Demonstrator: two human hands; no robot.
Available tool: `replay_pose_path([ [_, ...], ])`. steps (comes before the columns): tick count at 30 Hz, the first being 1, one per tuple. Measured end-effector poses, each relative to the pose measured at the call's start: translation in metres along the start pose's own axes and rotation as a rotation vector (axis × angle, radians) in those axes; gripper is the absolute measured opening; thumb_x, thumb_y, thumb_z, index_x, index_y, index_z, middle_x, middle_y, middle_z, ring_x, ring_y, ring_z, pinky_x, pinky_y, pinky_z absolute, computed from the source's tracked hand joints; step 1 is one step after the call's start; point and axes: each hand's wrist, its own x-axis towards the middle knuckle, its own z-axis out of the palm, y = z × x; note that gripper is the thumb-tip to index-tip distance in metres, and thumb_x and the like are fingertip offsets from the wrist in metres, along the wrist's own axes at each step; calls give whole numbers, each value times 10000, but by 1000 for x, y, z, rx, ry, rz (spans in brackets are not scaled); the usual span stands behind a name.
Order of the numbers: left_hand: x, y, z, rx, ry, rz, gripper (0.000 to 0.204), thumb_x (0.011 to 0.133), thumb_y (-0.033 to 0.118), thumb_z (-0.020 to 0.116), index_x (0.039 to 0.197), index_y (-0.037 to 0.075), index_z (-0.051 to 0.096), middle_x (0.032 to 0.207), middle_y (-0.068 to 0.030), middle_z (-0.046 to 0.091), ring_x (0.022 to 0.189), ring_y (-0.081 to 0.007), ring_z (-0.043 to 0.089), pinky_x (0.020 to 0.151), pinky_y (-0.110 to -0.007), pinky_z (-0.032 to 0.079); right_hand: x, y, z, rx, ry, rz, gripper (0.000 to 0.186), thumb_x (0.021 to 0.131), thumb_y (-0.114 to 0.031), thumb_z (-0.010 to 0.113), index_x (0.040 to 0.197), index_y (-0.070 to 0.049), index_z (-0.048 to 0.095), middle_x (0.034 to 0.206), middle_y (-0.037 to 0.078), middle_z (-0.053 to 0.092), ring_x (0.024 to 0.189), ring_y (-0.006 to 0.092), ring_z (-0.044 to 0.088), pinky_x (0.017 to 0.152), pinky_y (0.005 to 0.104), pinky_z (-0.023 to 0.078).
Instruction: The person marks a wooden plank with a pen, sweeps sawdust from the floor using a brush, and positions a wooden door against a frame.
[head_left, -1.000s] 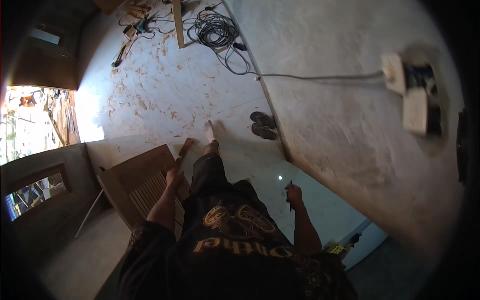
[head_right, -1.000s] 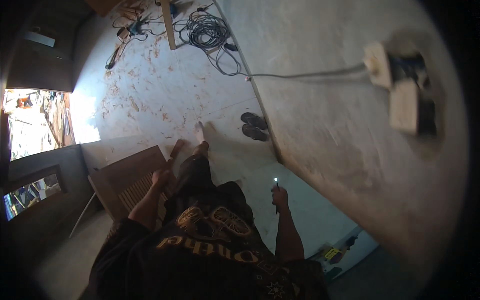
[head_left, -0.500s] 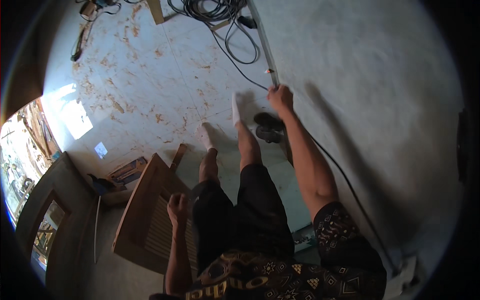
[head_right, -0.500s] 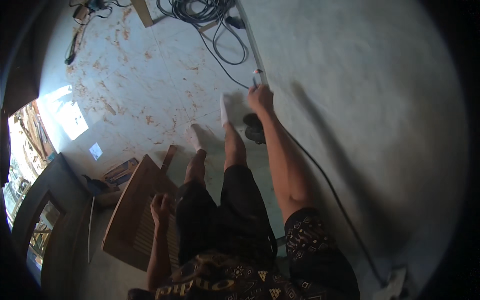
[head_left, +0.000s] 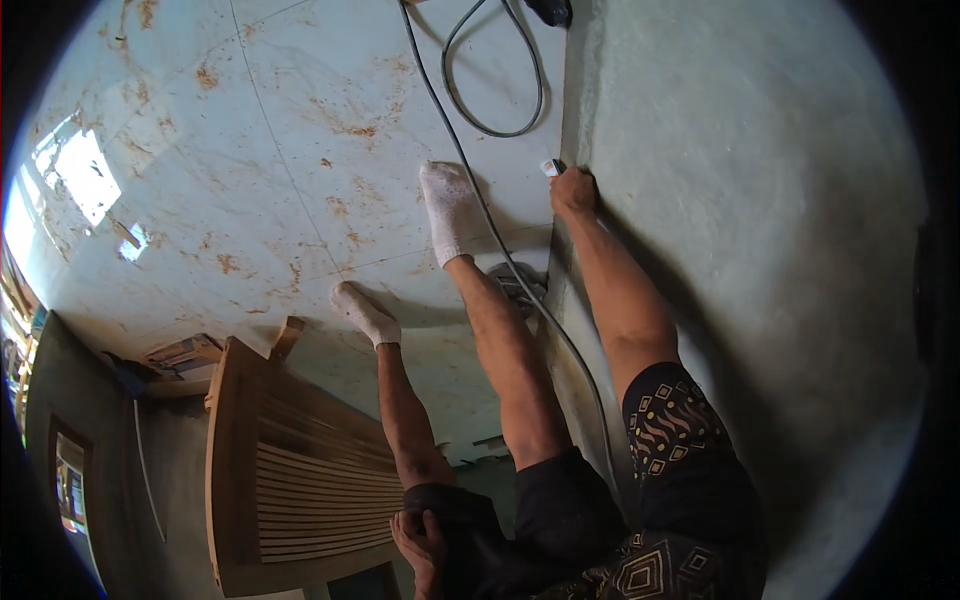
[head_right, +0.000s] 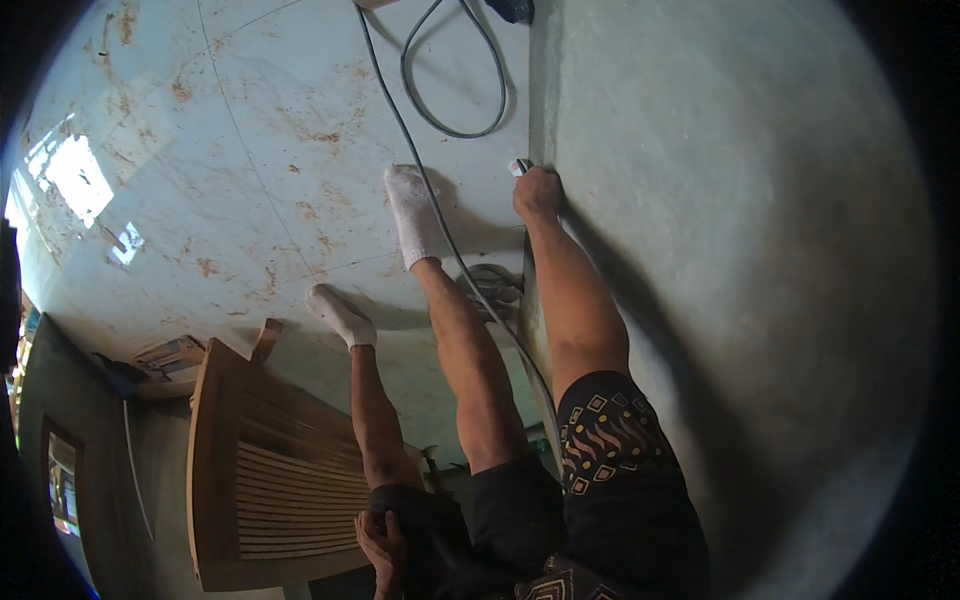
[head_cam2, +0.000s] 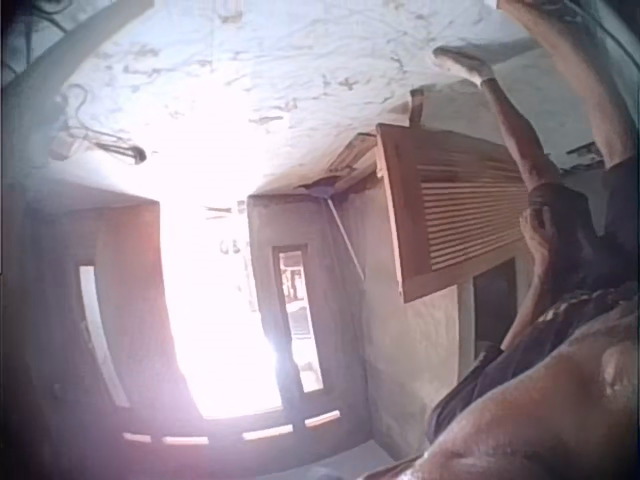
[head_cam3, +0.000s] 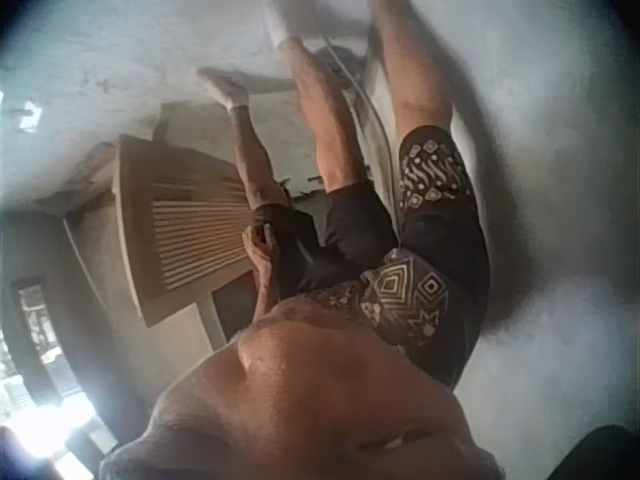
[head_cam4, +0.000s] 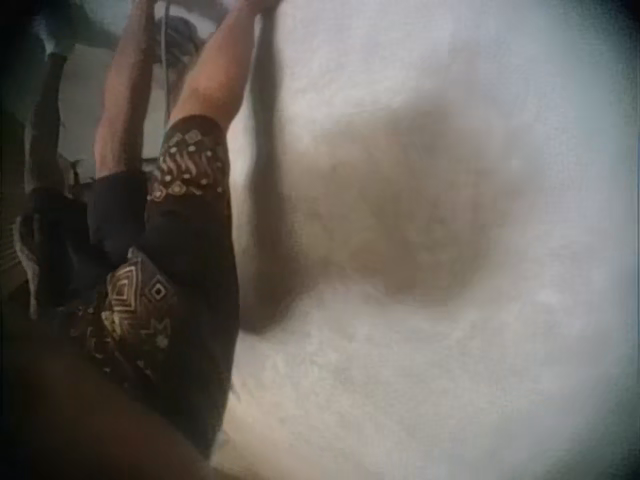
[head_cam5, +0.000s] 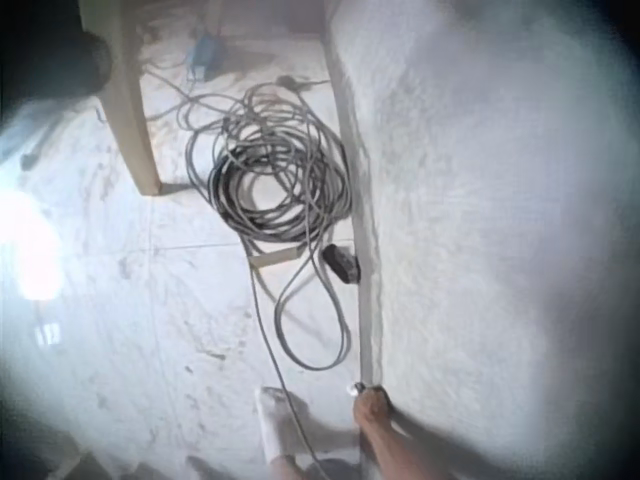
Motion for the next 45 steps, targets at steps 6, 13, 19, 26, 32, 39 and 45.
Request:
replay_pose_path([
  [6, 90, 87, 4, -401, -12, -64, 214, 890, 174, 626, 841, -22, 555, 761, -175, 528, 692, -351, 537, 649, -416, 443, -11, 10, -47, 21, 136, -12, 323, 889, -304, 700, 1053, -26, 684, 1020, 228, 695, 938, 406, 675, 806, 459, 542],
  [13, 313, 275, -1, -860, -85, 565, 251, 927, 114, 652, 1148, 2, 611, 1020, -139, 610, 827, -219, 606, 718, -317, 497, -113, -48, -162, 230, 299, -725, 172, 890, -87, 655, 1049, -24, 641, 965, 172, 706, 880, 364, 681, 764, 440, 536],
  [19, 360, 349, 2, -1294, -679, 561, 366, 982, 273, 630, 1223, -1, 610, 856, 8, 602, 697, -58, 458, 628, -216, 405, -156, -77, -232, 27, 363, -964, 213, 840, 24, 614, 1046, -26, 585, 940, 149, 709, 821, 346, 695, 657, 414, 566],
  [26, 352, 354, 6, -1401, -629, 632, 296, 956, 281, 670, 1073, 9, 666, 814, 26, 593, 705, -54, 468, 637, -213, 409, -167, -80, -247, 33, 347, -1043, 162, 863, 20, 605, 1022, -2, 586, 866, 148, 705, 772, 346, 692, 650, 416, 552],
  [32, 361, 350, 26, -1406, -657, 637, 263, 952, 260, 674, 1087, 34, 684, 780, 30, 586, 709, -62, 490, 626, -220, 416, -165, -91, -254, 23, 35, -744, 203, 975, -166, 563, 924, 24, 612, 751, 202, 661, 733, 399, 662, 651, 467, 490],
  [39, 382, 335, 76, -1091, -310, 525, 487, 962, 250, 656, 1372, 34, 508, 1074, -107, 644, 741, -100, 583, 668, -250, 486, -28, -72, -199, -260, 190, -530, 303, 952, -273, 605, 903, 21, 659, 869, 249, 690, 826, 431, 672, 728, 504, 513],
  [45, 363, 250, 80, -1011, -276, 442, 482, 956, 273, 661, 1350, 27, 530, 1082, -125, 662, 767, -124, 593, 682, -275, 494, 86, -112, -196, -363, 175, -326, 291, 947, -258, 613, 1037, 5, 699, 1032, 262, 688, 1026, 410, 665, 855, 447, 557],
])
